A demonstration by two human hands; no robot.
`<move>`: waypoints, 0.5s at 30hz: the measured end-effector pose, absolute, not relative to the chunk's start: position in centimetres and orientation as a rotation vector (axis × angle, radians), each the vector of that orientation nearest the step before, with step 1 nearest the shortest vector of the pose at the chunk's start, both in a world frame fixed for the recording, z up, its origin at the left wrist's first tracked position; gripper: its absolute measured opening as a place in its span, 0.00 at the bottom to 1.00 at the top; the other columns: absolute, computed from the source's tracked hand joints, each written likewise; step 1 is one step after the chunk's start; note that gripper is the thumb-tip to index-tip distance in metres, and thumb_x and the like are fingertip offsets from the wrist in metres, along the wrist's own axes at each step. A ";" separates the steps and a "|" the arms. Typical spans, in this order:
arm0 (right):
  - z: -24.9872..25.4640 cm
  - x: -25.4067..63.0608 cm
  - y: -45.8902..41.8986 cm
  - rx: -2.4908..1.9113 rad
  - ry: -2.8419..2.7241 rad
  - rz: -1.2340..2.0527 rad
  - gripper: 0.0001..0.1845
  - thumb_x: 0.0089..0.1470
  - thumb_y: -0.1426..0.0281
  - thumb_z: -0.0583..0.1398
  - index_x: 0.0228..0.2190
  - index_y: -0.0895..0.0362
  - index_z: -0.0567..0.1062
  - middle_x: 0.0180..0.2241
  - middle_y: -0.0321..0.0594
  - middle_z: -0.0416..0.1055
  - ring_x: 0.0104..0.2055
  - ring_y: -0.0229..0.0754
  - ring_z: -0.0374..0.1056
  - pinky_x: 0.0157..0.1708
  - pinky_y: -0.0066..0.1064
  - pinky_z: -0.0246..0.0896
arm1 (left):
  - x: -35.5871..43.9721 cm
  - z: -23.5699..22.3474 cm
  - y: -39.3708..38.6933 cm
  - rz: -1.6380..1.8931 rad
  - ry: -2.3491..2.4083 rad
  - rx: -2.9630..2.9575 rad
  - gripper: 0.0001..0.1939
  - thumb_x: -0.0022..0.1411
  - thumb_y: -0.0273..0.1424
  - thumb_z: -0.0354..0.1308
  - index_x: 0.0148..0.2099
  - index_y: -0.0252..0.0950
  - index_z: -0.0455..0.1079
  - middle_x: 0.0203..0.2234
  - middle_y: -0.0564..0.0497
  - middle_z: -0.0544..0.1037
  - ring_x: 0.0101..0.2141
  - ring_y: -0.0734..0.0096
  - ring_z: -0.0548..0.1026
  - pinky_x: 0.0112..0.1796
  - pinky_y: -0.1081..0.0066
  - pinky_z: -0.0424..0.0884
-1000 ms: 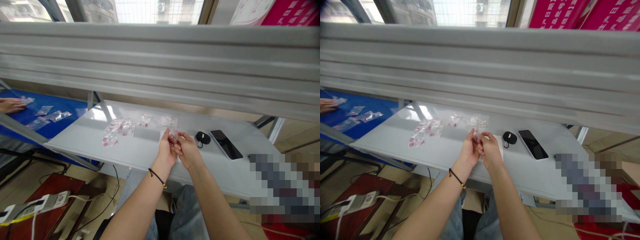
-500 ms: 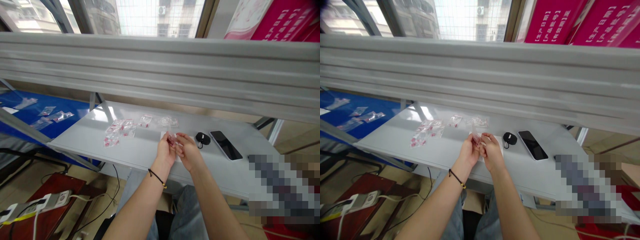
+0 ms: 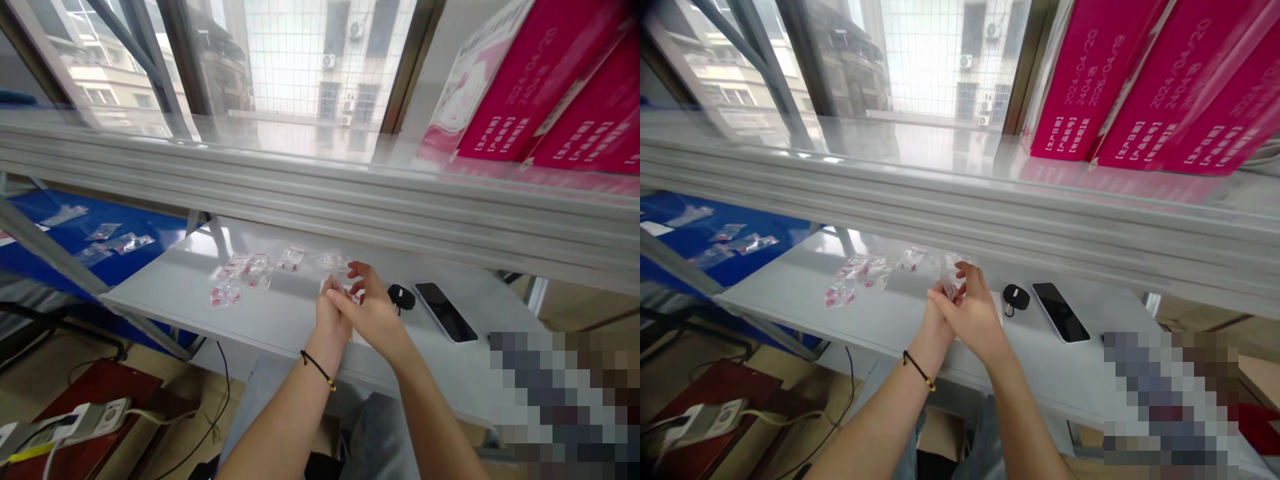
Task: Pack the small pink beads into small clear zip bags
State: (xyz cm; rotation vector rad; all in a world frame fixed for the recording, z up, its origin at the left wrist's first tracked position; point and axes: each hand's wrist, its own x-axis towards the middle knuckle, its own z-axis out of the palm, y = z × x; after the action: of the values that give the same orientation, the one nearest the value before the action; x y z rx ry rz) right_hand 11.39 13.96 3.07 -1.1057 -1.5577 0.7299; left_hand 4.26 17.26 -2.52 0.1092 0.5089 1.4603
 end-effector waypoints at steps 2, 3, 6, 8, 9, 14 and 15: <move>2.6 11.0 14.4 -1.135 -1.542 0.691 0.22 0.46 0.68 0.71 0.44 0.50 0.76 0.37 0.38 0.74 0.31 0.42 0.67 0.32 0.33 0.61 | 4.4 -2.3 17.3 1.458 0.412 0.037 0.13 0.67 0.36 0.53 0.34 0.35 0.73 0.27 0.50 0.76 0.26 0.71 0.75 0.31 0.73 0.71; 2.3 10.9 14.5 -1.132 -1.524 0.696 0.15 0.49 0.68 0.69 0.41 0.51 0.77 0.34 0.37 0.74 0.31 0.42 0.67 0.32 0.33 0.60 | 4.5 -2.3 17.4 1.457 0.390 0.007 0.13 0.66 0.36 0.54 0.33 0.34 0.73 0.27 0.49 0.77 0.27 0.70 0.76 0.32 0.72 0.72; 2.0 10.9 14.6 -1.081 -1.506 0.716 0.02 0.57 0.68 0.63 0.32 0.51 0.77 0.30 0.37 0.74 0.33 0.44 0.69 0.34 0.33 0.61 | 4.5 -2.4 17.4 1.478 0.423 -0.076 0.13 0.64 0.36 0.57 0.28 0.35 0.71 0.25 0.48 0.77 0.27 0.69 0.76 0.35 0.70 0.73; 1.9 11.0 14.5 -1.061 -1.517 0.703 0.05 0.58 0.68 0.61 0.30 0.52 0.76 0.31 0.38 0.75 0.34 0.44 0.70 0.35 0.33 0.61 | 4.4 -2.5 17.4 1.504 0.430 -0.122 0.15 0.62 0.37 0.60 0.25 0.36 0.67 0.22 0.50 0.76 0.26 0.69 0.75 0.36 0.68 0.73; 1.9 11.0 14.3 -1.062 -1.519 0.692 0.05 0.59 0.69 0.61 0.30 0.52 0.77 0.31 0.38 0.76 0.34 0.44 0.70 0.36 0.33 0.61 | 4.4 -2.7 17.4 1.511 0.424 -0.141 0.16 0.61 0.38 0.60 0.24 0.36 0.66 0.21 0.50 0.75 0.25 0.69 0.75 0.36 0.68 0.73; 1.5 10.9 14.0 -1.100 -1.505 0.701 0.05 0.59 0.68 0.61 0.32 0.52 0.76 0.32 0.38 0.76 0.35 0.44 0.71 0.38 0.33 0.63 | 4.5 -3.2 17.6 1.475 0.411 -0.186 0.17 0.62 0.40 0.59 0.24 0.36 0.65 0.20 0.50 0.73 0.23 0.69 0.74 0.33 0.68 0.73; 1.3 10.9 14.0 -1.098 -1.487 0.722 0.05 0.59 0.67 0.60 0.32 0.53 0.77 0.32 0.38 0.76 0.35 0.44 0.71 0.38 0.33 0.63 | 4.6 -3.3 17.7 1.466 0.412 -0.173 0.17 0.63 0.40 0.58 0.25 0.36 0.66 0.20 0.49 0.74 0.23 0.68 0.74 0.33 0.68 0.74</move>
State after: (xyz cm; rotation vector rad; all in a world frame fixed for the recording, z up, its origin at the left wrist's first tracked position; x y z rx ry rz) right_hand 10.90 13.99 1.34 -1.0980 -1.4873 0.7219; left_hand 4.60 17.67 -3.26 -0.1735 0.4123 1.4664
